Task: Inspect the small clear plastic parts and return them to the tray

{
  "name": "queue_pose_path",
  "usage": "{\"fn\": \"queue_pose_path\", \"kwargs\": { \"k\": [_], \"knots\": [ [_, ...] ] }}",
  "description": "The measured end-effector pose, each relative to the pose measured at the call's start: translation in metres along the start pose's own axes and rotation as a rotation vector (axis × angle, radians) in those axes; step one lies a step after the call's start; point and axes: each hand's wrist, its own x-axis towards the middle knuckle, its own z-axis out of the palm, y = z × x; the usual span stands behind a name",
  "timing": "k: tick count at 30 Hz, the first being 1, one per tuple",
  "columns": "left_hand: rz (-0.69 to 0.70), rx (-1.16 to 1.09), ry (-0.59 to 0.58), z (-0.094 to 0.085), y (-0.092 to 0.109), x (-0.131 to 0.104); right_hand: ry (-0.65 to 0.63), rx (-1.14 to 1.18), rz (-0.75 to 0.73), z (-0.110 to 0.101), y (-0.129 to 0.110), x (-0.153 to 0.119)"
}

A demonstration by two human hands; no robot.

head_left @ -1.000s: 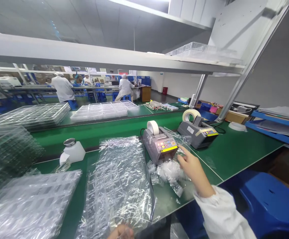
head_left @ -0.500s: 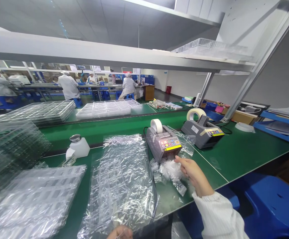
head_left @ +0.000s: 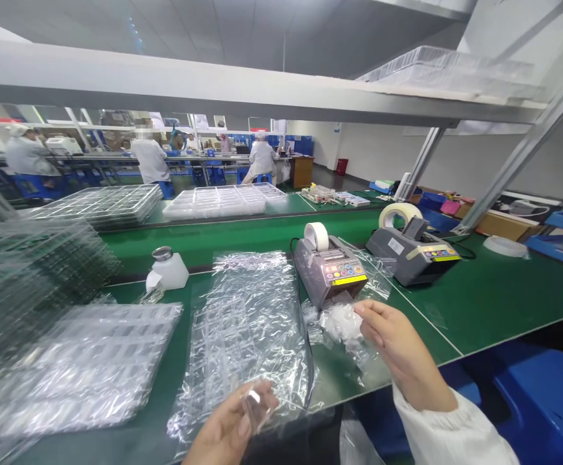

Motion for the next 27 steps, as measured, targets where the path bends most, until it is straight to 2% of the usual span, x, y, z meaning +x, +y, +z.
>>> {"fn": "queue_pose_path", "kwargs": {
  "k": [2, 5, 8, 12, 19, 27],
  "knots": [
    [0.089, 0.025, -0.031, 0.007, 0.003, 0.005, -0.143, 0.017, 0.009, 0.015, -0.006, -0.022],
    [0.199, 0.047, -0.112, 0.017, 0.005, 0.013, -0.353, 0.035, 0.116, 0.039, -0.009, -0.052],
    [0.223, 0.070, -0.185, 0.022, 0.004, 0.015, -0.464, 0.046, 0.204, 0.056, -0.007, -0.069],
    [0.254, 0.073, -0.233, 0.021, 0.004, 0.012, -0.515, 0.039, 0.237, 0.065, -0.002, -0.071],
    [0.272, 0.084, -0.276, 0.022, 0.005, 0.011, -0.604, 0.022, 0.251, 0.065, 0.012, -0.066],
    [0.247, 0.042, -0.247, 0.024, 0.005, 0.010, -0.562, -0.009, 0.260, 0.067, 0.015, -0.065]
  ]
}}
